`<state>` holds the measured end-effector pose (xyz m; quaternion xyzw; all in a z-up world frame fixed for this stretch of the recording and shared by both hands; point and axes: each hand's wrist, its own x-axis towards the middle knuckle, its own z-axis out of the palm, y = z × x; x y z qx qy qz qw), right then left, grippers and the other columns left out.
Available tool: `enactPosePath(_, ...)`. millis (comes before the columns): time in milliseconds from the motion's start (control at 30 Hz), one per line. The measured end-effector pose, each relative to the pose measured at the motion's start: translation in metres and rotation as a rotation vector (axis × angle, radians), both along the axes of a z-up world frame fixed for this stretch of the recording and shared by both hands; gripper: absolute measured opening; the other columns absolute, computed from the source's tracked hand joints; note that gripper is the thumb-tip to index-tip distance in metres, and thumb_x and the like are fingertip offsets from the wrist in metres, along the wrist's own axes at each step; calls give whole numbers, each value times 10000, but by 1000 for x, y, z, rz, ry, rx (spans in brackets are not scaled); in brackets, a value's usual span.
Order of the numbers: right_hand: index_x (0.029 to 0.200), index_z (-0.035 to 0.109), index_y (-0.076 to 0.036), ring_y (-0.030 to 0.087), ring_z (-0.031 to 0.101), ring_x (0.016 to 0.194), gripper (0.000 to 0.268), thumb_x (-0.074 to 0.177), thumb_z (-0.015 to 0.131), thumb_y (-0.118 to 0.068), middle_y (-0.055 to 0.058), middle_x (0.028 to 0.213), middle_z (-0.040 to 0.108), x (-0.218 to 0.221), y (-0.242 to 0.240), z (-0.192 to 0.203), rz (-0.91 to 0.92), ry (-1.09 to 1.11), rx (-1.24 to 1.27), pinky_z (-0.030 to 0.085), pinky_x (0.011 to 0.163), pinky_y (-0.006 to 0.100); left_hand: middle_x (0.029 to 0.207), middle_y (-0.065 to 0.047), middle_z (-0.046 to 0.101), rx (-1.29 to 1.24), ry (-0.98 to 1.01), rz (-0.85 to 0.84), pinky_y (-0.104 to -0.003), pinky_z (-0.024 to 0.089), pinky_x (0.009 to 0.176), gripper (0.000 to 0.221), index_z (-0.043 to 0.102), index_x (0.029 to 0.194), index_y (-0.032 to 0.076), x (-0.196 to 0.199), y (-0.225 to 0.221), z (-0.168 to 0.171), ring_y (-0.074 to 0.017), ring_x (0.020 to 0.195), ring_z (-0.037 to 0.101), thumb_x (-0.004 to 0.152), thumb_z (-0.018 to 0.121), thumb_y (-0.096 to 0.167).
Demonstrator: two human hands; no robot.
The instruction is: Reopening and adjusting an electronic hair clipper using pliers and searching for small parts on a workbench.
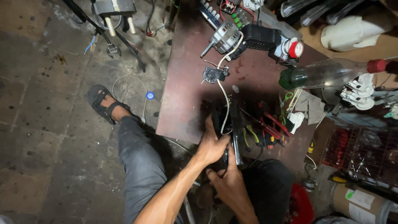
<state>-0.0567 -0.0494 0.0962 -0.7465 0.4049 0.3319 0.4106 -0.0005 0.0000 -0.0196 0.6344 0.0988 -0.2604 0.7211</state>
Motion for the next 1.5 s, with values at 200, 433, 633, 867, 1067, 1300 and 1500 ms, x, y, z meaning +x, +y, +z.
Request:
enactPosePath(200,1618,107,-350,161,561,549,992,827,679,-170,81,605,627,-2,-10,-2,53,29,5,524,502,339,1490,-213,351,-27,-124,81,-419,264,1166,828,235,1509,33,-4,-1,-16,-312,1410,332,759,572,136)
enactPosePath(433,1497,531,-172,57,489,555,744,801,794,-159,-18,651,617,-44,-50,-42,-47,-192,192,462,471,239,1368,-122,501,-112,27,95,-324,380,1067,752,274,1509,105,0,8,-15,-202,1246,484,801,524,60)
enactPosePath(633,1242,456,-79,181,680,821,601,759,787,-213,84,965,620,-3,-47,-30,-364,-321,-19,591,542,374,1371,-111,485,-65,10,31,-344,385,1061,759,233,1515,114,2,13,0,-214,1232,493,810,515,111)
enactPosePath(867,1172,587,-62,182,642,768,383,820,722,-127,39,880,558,7,-67,-55,-423,-382,237,592,617,362,1193,-80,578,-139,36,122,-300,464,886,711,306,1472,119,-8,7,-13,-155,1021,541,804,550,116)
enactPosePath(1067,1386,473,0,275,663,836,520,908,591,-168,209,1117,719,6,-64,-25,-575,-345,284,594,727,398,1088,-72,577,-89,127,180,-318,472,858,679,371,1432,121,-12,1,-12,-164,963,545,788,574,189)
enactPosePath(1300,1487,405,-33,306,668,900,591,932,522,-201,231,1188,694,-10,-75,-20,-549,-380,320,595,794,423,971,-64,597,-190,168,294,-322,490,757,460,496,1240,112,-15,-1,-15,-163,845,553,789,587,107)
enactPosePath(1500,1551,243,-29,314,651,900,700,925,508,-197,298,1258,632,-36,-93,-51,-640,-522,511,556,846,468,1019,-71,600,-258,170,298,-322,489,826,442,499,1225,92,-19,-2,-13,-178,903,563,792,587,84)
